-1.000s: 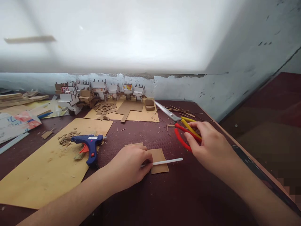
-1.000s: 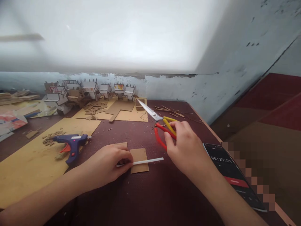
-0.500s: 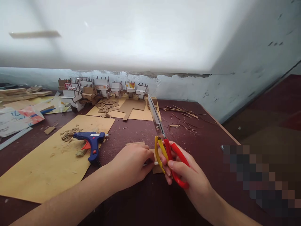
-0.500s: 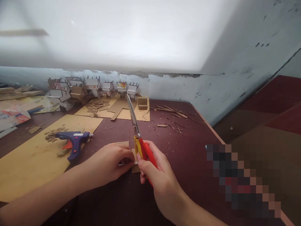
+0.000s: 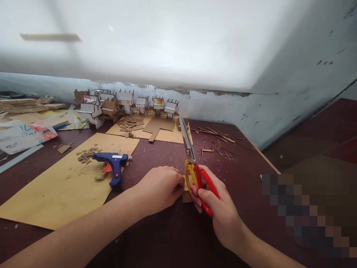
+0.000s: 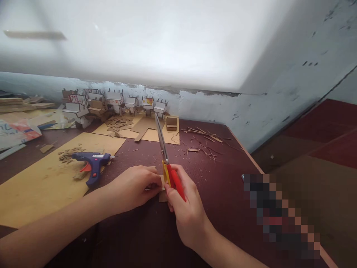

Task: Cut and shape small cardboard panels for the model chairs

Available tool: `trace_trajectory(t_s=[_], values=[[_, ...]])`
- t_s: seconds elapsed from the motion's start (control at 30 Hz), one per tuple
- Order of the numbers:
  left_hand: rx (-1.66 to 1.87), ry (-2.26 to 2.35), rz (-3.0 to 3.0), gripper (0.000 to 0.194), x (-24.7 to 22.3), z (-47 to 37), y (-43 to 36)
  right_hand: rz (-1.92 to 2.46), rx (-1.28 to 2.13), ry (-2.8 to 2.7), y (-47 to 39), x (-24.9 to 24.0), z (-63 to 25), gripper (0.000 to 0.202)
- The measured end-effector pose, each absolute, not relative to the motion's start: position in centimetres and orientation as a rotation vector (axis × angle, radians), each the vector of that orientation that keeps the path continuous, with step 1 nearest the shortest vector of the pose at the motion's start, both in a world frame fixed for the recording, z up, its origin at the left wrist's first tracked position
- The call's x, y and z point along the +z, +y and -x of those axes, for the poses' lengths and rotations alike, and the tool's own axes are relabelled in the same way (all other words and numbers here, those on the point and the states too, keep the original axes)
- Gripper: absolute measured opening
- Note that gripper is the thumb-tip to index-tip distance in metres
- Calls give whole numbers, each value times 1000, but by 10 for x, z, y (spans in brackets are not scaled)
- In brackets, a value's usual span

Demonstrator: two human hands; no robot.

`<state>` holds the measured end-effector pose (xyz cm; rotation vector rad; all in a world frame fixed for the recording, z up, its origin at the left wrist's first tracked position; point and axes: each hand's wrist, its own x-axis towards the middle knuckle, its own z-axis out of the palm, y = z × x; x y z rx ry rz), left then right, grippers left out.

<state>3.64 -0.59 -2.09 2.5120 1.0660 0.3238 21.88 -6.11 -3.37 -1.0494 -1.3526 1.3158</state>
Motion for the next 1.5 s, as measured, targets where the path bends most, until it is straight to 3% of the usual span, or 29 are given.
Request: trace_trajectory(t_s=[0.37,0.7,0.93,1.13,1.5], values=[[302,1087,-2669,18,-22,-35,-2,999,1325,-1343,-45,-31,-215,3],[258,1166,-2723,23,-20,-37,2,940,1325,-1250,-20,-38,-211,9],[306,1173,-2728,25,-28,-36,12,888,1335,-1205,4,-49,-211,27],[317,1182,-2716,26,-29,-34,13,867,1343,-1151,15,-54,-210,26],[291,1160,-2697,30,-28,-35,11,834,1410,-1048,2,-29,-213,34]])
